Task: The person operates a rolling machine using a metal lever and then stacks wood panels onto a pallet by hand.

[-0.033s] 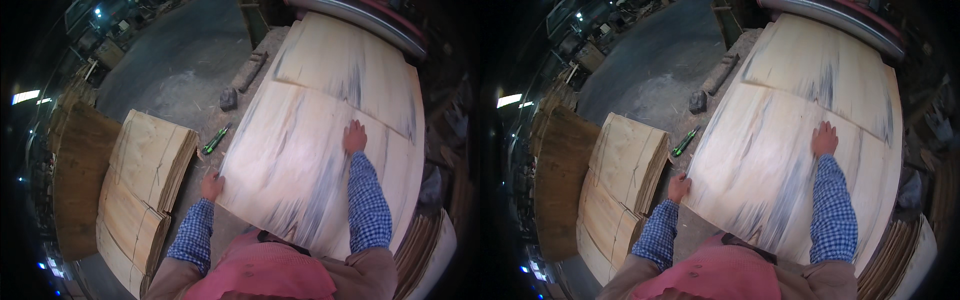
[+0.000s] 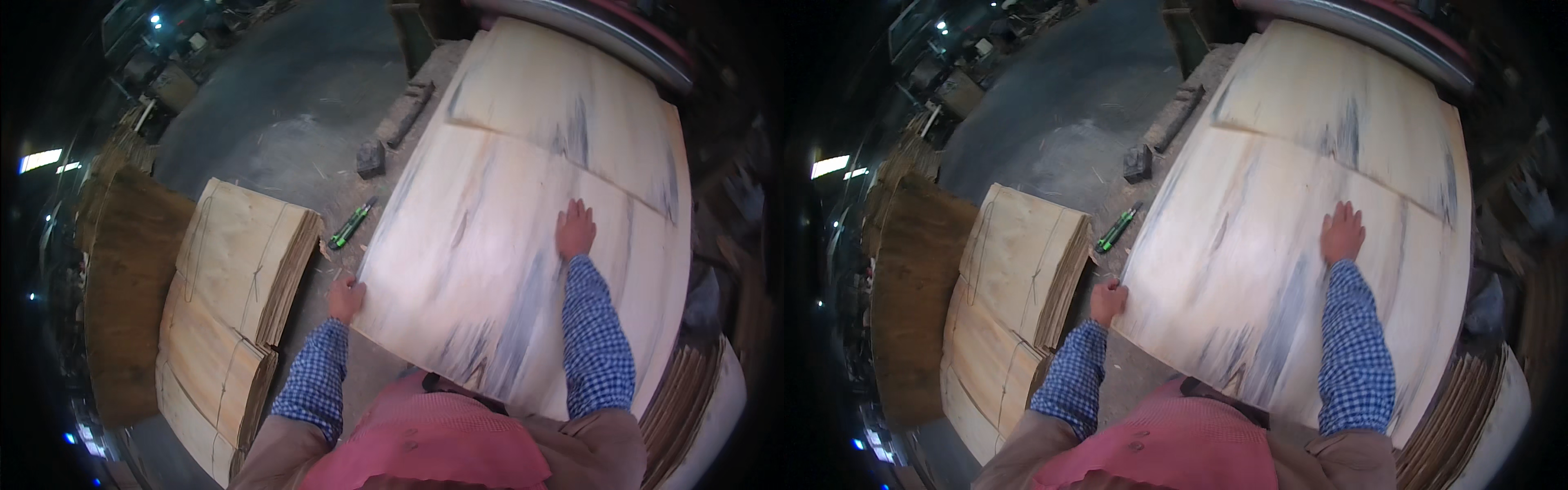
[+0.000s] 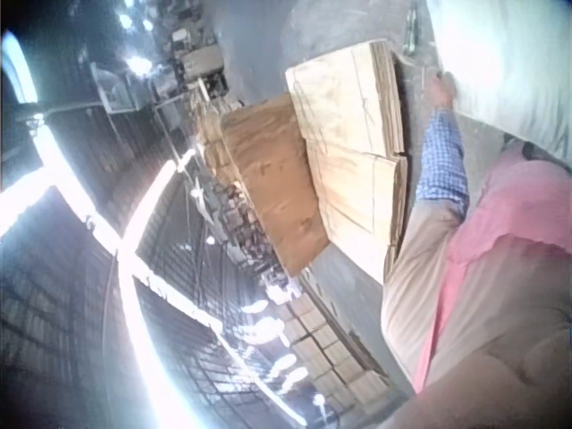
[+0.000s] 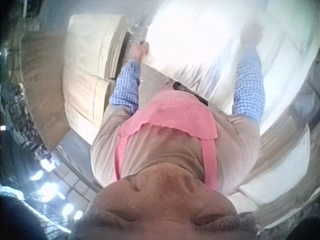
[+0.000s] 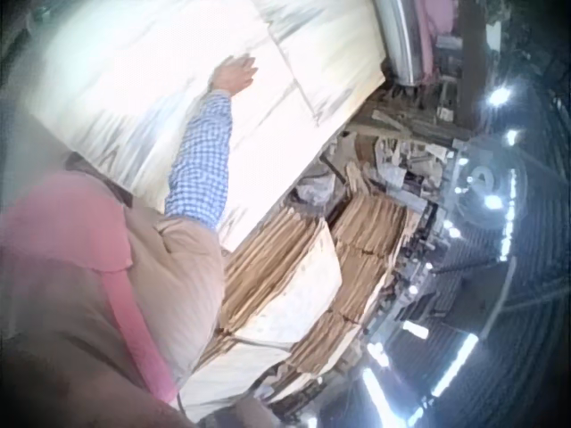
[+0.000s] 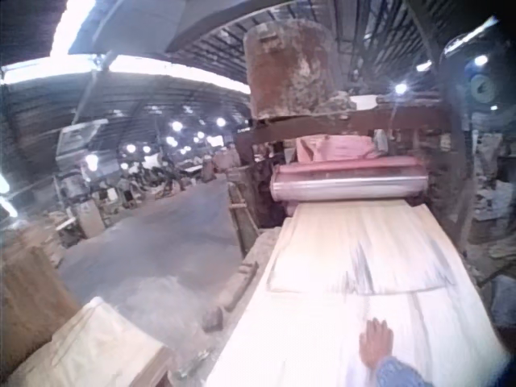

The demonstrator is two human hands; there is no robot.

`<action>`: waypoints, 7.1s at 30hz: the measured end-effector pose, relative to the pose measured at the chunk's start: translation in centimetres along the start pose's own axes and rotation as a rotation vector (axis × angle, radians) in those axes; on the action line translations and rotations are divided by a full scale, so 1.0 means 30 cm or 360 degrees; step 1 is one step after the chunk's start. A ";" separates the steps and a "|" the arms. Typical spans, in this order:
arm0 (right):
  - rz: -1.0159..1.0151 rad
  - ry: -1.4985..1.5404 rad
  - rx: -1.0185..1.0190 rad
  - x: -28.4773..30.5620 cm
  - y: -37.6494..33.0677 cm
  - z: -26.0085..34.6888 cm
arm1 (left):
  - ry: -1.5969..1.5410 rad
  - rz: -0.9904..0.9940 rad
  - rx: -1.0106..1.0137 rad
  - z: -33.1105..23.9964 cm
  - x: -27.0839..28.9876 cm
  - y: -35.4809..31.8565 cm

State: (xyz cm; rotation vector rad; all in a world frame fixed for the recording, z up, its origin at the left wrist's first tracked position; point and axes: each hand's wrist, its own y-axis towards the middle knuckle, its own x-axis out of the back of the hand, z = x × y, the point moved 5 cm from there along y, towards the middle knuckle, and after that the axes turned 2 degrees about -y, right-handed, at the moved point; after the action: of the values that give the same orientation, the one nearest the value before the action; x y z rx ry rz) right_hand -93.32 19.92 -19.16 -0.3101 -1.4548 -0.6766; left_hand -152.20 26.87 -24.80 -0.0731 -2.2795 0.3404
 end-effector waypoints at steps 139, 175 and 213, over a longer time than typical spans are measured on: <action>-0.0027 0.0125 0.0241 0.145 -0.713 -0.175 | -0.0171 0.0041 0.0232 0.026 0.053 -0.120; 0.0420 0.0829 -0.0119 0.519 -1.181 0.047 | -0.1966 0.1142 0.0475 -0.211 0.062 -0.361; 0.0345 0.0418 0.0447 0.492 -1.260 0.114 | -0.1851 0.1350 0.0351 -0.313 -0.206 -0.508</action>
State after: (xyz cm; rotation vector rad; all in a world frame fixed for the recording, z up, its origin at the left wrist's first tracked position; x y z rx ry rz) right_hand -118.83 -11.00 -12.05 -0.1501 -1.2242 -0.3183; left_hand -140.24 13.29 -19.27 -0.9583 -3.1969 1.3467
